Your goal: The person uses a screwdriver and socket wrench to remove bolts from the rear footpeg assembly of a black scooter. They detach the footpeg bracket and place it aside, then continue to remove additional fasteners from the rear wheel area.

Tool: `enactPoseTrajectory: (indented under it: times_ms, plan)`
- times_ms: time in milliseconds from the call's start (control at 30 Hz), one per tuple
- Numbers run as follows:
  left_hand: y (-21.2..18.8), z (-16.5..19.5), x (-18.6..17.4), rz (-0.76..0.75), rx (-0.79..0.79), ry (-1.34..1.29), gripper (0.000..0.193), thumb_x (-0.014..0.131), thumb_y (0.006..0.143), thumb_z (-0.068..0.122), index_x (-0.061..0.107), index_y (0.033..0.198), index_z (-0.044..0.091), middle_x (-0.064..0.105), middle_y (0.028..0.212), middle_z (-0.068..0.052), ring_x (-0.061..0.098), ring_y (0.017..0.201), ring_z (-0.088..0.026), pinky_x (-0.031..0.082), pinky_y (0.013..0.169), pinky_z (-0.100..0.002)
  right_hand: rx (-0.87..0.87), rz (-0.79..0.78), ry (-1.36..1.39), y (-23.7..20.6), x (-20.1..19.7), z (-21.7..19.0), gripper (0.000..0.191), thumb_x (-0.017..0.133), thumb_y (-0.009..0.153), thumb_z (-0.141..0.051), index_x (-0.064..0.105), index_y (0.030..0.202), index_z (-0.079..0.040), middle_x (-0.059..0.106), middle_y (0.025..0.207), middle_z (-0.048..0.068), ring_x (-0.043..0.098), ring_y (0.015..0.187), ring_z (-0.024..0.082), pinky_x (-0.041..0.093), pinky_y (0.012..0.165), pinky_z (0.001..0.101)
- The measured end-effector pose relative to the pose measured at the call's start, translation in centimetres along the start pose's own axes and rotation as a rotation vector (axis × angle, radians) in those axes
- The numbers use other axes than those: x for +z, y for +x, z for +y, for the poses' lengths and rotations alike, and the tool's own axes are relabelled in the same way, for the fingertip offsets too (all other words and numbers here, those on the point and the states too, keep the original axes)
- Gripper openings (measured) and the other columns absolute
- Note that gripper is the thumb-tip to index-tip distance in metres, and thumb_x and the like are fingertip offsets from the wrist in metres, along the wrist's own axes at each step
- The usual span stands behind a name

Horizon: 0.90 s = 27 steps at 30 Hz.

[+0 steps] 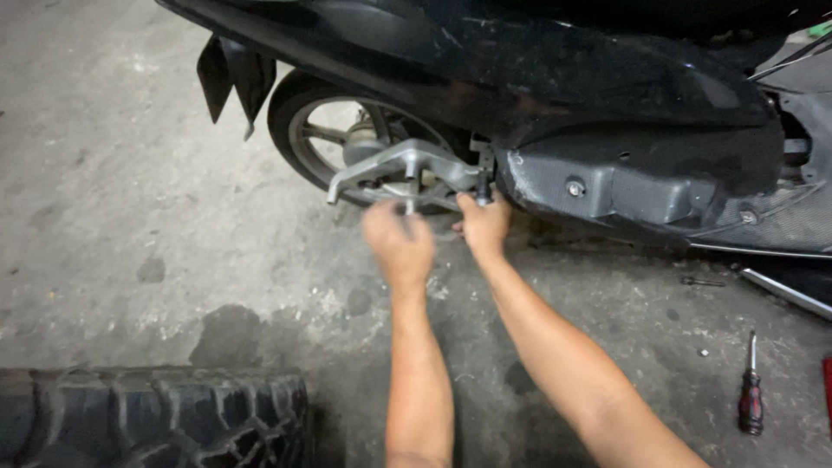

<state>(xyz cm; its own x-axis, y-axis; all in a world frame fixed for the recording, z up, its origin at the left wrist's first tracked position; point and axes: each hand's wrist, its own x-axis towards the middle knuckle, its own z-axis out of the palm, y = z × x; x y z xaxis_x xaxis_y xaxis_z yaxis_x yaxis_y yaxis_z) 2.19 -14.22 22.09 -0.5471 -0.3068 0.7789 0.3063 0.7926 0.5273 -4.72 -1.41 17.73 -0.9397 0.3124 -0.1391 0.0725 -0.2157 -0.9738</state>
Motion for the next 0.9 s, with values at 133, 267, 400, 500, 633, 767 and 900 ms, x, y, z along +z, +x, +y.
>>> enactPoseTrajectory:
  times_ms: [133, 267, 400, 500, 633, 767, 900]
  plan:
    - [-0.9, 0.1, 4.3, -0.543, -0.014, -0.286, 0.066, 0.065, 0.08, 0.004, 0.046, 0.143, -0.003, 0.059, 0.129, -0.03, 0.057, 0.123, -0.048, 0.047, 0.105, -0.049, -0.271, -0.051, -0.38, 0.3, -1.4, -1.2, 0.056, 0.081, 0.084, -0.042, 0.067, 0.109, 0.006, 0.075, 0.091, 0.019, 0.07, 0.081, 0.031, 0.058, 0.071, 0.0471]
    - [-3.0, 0.7, 8.1, -0.561, -0.093, -0.557, 0.073, 0.067, 0.083, 0.01, 0.036, 0.148, -0.002, 0.059, 0.135, -0.032, 0.059, 0.127, -0.047, 0.047, 0.106, -0.049, -0.427, -0.406, -0.782, -0.9, -6.8, -4.1, 0.079, 0.074, 0.087, -0.054, 0.051, 0.131, 0.007, 0.067, 0.115, 0.029, 0.067, 0.111, 0.043, 0.053, 0.094, 0.0506]
    - [-4.8, 3.2, 10.7, -0.475, -0.361, -0.294, 0.063, 0.08, 0.076, 0.014, 0.045, 0.126, -0.004, 0.064, 0.116, -0.034, 0.063, 0.109, -0.05, 0.051, 0.094, -0.051, -0.574, -0.809, -1.435, -7.3, -18.3, -7.2, 0.079, 0.063, 0.09, -0.056, 0.045, 0.139, 0.003, 0.06, 0.124, 0.035, 0.064, 0.104, 0.049, 0.053, 0.087, 0.055]
    - [-4.9, 4.5, 11.8, -0.442, -0.613, -0.259, 0.055, 0.084, 0.075, 0.021, 0.055, 0.115, -0.004, 0.071, 0.096, -0.028, 0.069, 0.094, -0.047, 0.054, 0.083, -0.05, 0.02, -1.052, -1.655, -10.9, -27.3, -8.1, 0.06, 0.066, 0.087, -0.056, 0.062, 0.126, -0.01, 0.072, 0.109, 0.019, 0.069, 0.106, 0.039, 0.055, 0.092, 0.0486]
    - [-3.4, 4.4, 12.0, -0.506, -0.728, -0.548, 0.04, 0.082, 0.076, 0.029, 0.07, 0.096, -0.004, 0.075, 0.088, -0.023, 0.07, 0.086, -0.042, 0.055, 0.074, -0.048, 0.199, -1.066, -1.44, -11.7, -35.7, -5.4, 0.055, 0.076, 0.084, -0.051, 0.069, 0.121, -0.01, 0.076, 0.109, 0.014, 0.073, 0.098, 0.029, 0.057, 0.088, 0.0411]
    - [-1.3, 3.5, 10.8, -0.68, -0.518, -0.298, 0.037, 0.079, 0.074, 0.029, 0.072, 0.091, -0.003, 0.076, 0.083, -0.023, 0.077, 0.079, -0.034, 0.057, 0.074, -0.046, 0.331, -0.863, -1.305, -8.5, -39.8, -2.0, 0.055, 0.075, 0.084, -0.05, 0.069, 0.123, -0.011, 0.08, 0.103, 0.009, 0.077, 0.082, 0.021, 0.061, 0.08, 0.0354]
    - [0.0, 4.0, 9.5, -0.582, -0.166, 0.183, 0.042, 0.083, 0.066, 0.023, 0.071, 0.095, -0.004, 0.072, 0.078, -0.025, 0.07, 0.076, -0.043, 0.054, 0.071, -0.051, 0.586, -0.65, -1.085, -5.7, -42.3, -1.1, 0.05, 0.072, 0.086, -0.043, 0.07, 0.126, -0.012, 0.078, 0.109, 0.009, 0.076, 0.082, 0.019, 0.061, 0.071, 0.0413]
